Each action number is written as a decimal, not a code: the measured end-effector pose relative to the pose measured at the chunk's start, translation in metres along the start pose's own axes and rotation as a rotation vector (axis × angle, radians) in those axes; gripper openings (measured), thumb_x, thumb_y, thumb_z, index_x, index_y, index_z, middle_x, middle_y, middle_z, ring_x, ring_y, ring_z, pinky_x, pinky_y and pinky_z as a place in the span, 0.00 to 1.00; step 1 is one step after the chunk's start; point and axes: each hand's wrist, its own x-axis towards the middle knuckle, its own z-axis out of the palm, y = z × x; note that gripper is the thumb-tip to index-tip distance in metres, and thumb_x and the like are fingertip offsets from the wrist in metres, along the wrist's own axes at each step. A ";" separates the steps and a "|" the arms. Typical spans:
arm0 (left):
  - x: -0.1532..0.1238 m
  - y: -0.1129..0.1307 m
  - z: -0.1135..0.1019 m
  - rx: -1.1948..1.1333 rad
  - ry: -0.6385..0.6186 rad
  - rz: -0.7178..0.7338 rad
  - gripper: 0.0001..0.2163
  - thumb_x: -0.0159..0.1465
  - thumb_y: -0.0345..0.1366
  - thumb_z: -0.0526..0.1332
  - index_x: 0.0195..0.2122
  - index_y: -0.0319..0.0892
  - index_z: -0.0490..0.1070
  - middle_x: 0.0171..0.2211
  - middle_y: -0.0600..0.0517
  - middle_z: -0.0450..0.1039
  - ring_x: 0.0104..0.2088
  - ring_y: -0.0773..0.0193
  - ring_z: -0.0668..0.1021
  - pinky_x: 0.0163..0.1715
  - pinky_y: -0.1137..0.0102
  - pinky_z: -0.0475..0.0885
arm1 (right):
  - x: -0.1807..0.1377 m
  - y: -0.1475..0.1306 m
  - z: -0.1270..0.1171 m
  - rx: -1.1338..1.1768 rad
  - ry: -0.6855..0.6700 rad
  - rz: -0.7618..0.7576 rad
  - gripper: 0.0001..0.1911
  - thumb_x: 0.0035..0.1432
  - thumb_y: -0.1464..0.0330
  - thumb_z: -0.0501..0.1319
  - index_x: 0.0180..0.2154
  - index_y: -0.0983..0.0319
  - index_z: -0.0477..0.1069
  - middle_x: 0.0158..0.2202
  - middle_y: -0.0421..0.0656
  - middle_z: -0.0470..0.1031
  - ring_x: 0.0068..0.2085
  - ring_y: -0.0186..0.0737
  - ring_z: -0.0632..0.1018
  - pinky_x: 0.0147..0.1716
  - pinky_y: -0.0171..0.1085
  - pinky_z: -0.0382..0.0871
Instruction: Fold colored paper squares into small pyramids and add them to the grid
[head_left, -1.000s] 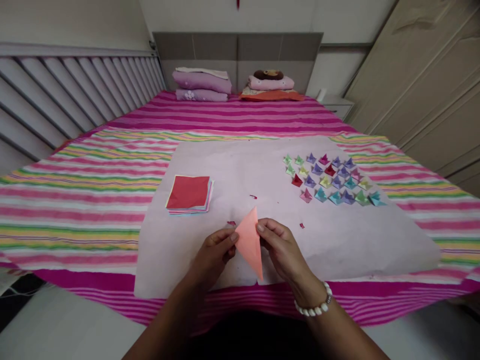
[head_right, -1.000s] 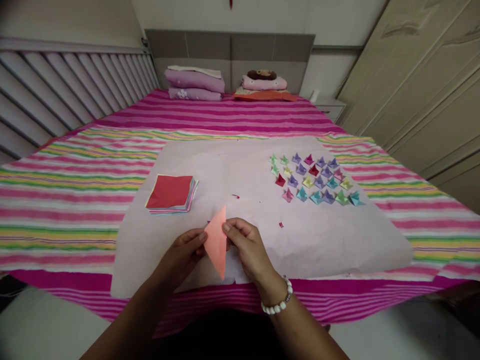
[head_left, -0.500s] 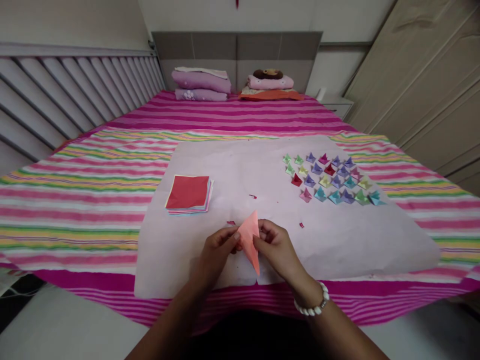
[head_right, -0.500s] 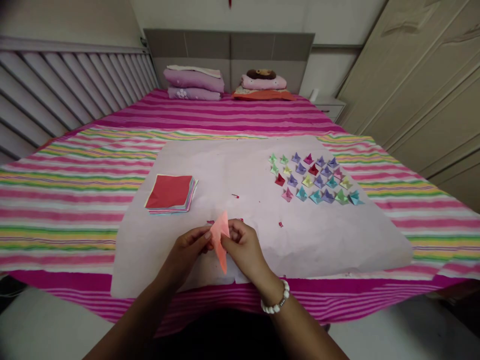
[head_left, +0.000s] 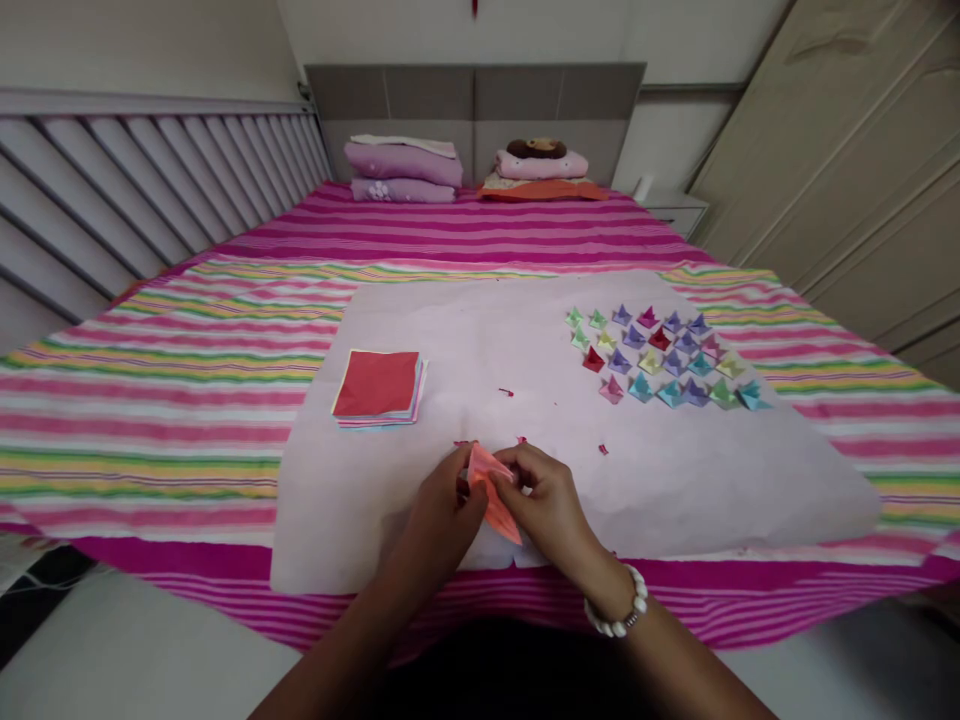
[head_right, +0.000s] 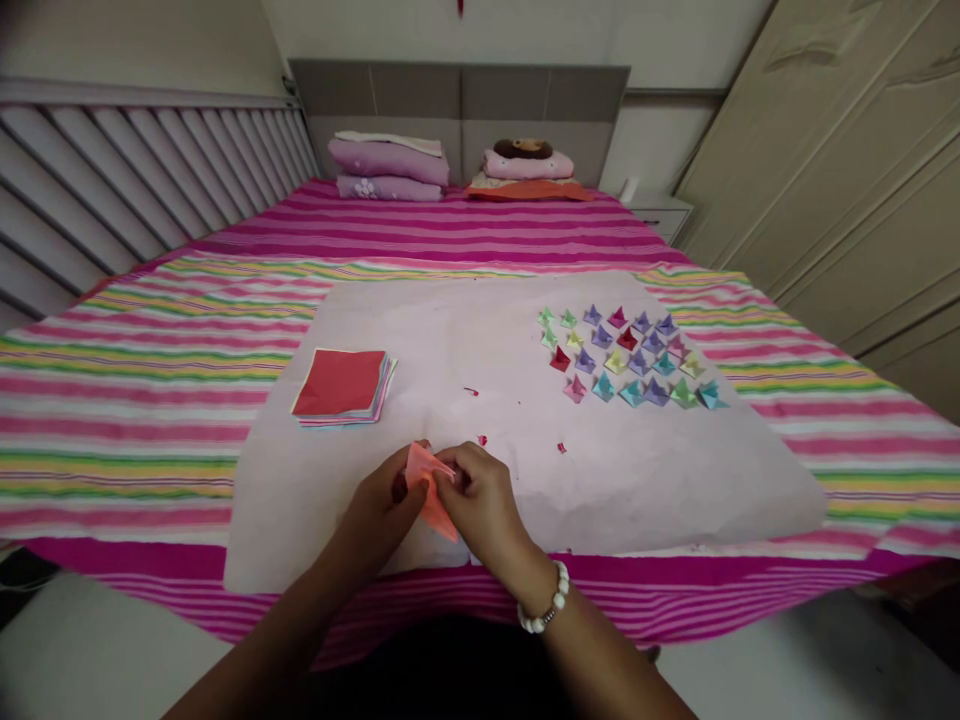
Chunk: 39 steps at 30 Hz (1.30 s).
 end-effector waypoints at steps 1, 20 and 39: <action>0.001 -0.001 0.000 0.014 0.008 -0.005 0.20 0.59 0.30 0.54 0.54 0.36 0.67 0.26 0.54 0.68 0.25 0.65 0.70 0.28 0.70 0.66 | 0.000 0.000 0.000 0.002 0.004 0.006 0.07 0.52 0.74 0.57 0.30 0.62 0.74 0.25 0.39 0.69 0.26 0.34 0.68 0.25 0.34 0.61; 0.010 -0.008 -0.020 -0.855 -0.258 -0.166 0.12 0.60 0.40 0.63 0.37 0.36 0.79 0.36 0.45 0.80 0.40 0.60 0.78 0.45 0.68 0.70 | 0.004 0.013 -0.009 0.711 -0.037 0.375 0.10 0.52 0.61 0.65 0.30 0.62 0.75 0.25 0.40 0.75 0.27 0.36 0.73 0.31 0.36 0.66; 0.006 -0.002 -0.016 -0.568 -0.030 -0.047 0.14 0.52 0.38 0.69 0.38 0.39 0.76 0.33 0.51 0.79 0.35 0.61 0.78 0.38 0.68 0.72 | 0.001 0.013 -0.001 0.608 -0.099 0.325 0.13 0.43 0.60 0.72 0.26 0.62 0.75 0.20 0.39 0.74 0.21 0.32 0.70 0.22 0.32 0.64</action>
